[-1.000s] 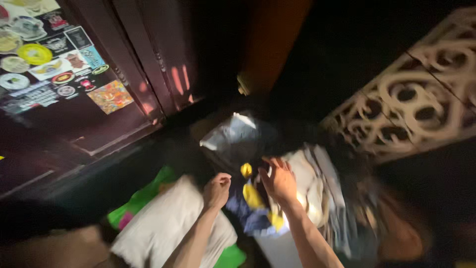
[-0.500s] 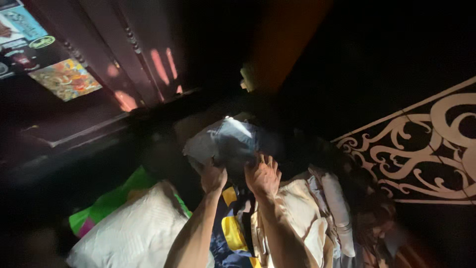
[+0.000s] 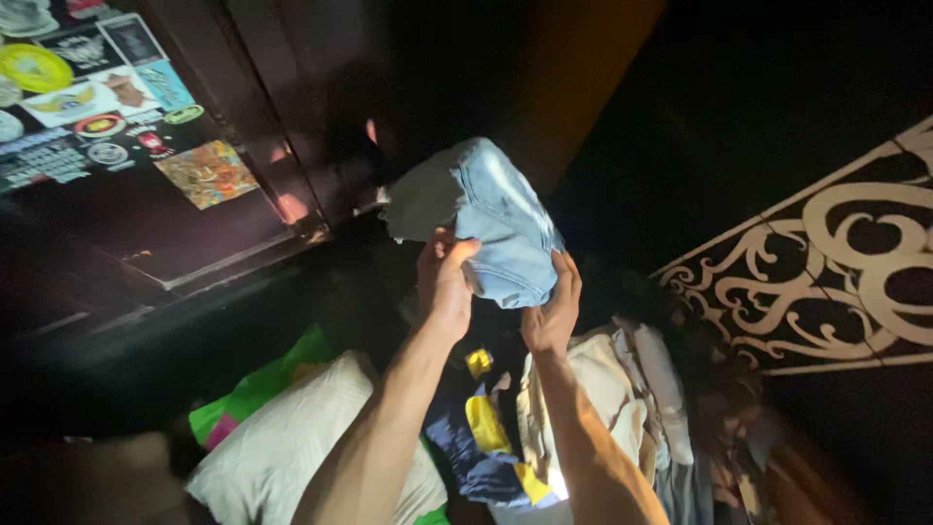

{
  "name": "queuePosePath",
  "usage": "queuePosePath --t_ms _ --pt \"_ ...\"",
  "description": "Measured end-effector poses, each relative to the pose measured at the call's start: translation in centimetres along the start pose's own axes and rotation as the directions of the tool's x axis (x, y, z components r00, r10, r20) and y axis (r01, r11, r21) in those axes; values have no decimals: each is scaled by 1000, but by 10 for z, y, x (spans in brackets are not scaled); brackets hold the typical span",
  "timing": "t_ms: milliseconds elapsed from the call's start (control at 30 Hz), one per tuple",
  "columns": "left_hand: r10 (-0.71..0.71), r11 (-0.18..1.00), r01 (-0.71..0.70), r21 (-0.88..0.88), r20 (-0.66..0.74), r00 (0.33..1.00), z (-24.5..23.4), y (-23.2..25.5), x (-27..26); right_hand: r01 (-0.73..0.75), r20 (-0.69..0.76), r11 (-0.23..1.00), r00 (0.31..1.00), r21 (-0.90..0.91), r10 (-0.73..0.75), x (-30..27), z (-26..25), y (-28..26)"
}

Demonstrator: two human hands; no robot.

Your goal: The person picks up clothes from a pile on the floor and places them into a blue laundry basket, then moves a white stool, and continues sorting through items in the basket.

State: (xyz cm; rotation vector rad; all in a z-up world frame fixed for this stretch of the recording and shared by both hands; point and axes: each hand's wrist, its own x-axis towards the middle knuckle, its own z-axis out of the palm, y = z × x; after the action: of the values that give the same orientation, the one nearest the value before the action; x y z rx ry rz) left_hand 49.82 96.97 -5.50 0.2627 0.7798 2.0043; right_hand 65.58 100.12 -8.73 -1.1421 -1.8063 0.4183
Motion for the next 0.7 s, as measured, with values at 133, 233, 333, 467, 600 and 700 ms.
queuePosePath --t_ms 133,233,333,467,600,700 --pt "-79 923 61 381 32 996 -11 69 -33 -57 -37 986 997 157 64 -7 -26 -56" --pt "48 708 -91 700 81 996 -33 105 -74 -70 -37 994 997 80 74 -31 -53 -91" --pt "324 477 -261 839 108 940 -56 127 -135 -42 -17 999 999 -20 41 -76 -82 -125" --pt "322 270 -390 880 299 898 -65 156 -215 -157 30 984 987 -79 160 -136 -129 -154" --pt "296 -1 -504 864 481 825 -33 180 -268 -133 55 971 988 -199 147 -173 -186 -162" --pt "328 -175 -681 711 695 640 9 181 -282 -252 60 960 964 -121 261 -183 -229 -148"
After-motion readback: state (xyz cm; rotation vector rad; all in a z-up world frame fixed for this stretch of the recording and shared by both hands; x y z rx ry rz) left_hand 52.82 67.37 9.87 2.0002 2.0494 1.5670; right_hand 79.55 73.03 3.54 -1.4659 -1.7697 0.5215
